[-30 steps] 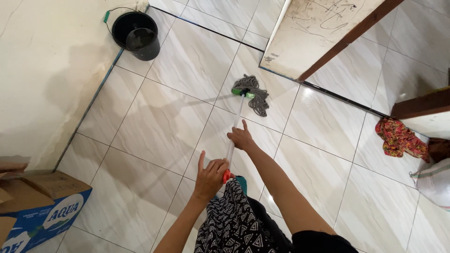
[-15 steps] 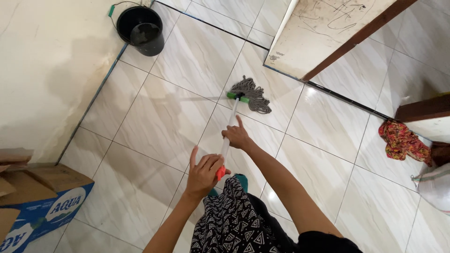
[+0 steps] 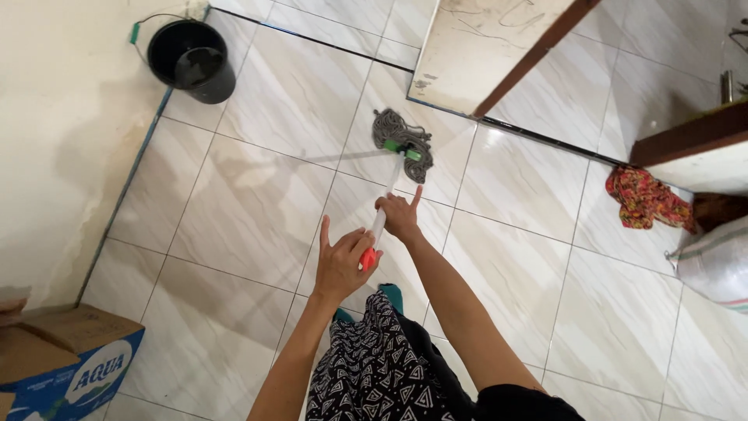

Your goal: Mopping a tiled floor with a mop and bucket.

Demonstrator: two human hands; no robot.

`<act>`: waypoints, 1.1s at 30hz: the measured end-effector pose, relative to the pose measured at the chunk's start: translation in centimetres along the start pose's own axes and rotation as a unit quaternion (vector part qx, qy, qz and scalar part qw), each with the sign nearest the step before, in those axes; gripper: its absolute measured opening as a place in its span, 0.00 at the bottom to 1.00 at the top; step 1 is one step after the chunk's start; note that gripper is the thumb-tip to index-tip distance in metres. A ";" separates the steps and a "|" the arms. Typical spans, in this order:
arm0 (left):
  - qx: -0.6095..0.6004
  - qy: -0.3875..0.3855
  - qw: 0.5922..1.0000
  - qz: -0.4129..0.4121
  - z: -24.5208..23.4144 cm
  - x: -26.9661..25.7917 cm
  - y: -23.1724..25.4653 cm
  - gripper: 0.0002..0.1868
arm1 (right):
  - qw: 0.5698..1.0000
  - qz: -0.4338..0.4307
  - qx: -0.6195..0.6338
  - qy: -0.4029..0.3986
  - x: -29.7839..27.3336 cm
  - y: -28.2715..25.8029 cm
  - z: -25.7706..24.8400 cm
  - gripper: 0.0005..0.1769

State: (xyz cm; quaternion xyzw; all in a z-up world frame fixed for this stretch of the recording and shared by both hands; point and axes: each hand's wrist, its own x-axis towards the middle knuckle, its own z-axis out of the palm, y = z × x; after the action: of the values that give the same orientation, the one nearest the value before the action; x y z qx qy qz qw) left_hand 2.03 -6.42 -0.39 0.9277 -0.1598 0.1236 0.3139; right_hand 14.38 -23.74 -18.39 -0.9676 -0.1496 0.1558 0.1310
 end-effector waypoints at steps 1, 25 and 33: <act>-0.002 -0.003 1.000 0.003 0.6 0.1 0.3 0.13 | 1.000 0.004 0.002 0.001 -0.7 1.2 0.2 0.08; -0.220 -0.067 0.952 -0.203 1.4 -2.2 1.0 0.18 | 0.999 0.029 -0.002 0.032 -7.5 5.0 2.5 0.09; -0.061 0.075 0.986 -0.137 -6.0 -10.3 -0.8 0.22 | 0.993 -0.110 0.015 0.045 -5.2 -6.8 4.7 0.09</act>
State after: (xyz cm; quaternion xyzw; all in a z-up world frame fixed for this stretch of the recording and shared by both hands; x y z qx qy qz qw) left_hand -7.86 0.17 0.37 0.9082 -0.0141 0.1388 0.3947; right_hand 6.42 -18.18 -19.27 -0.9491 -0.2467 0.0995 0.1688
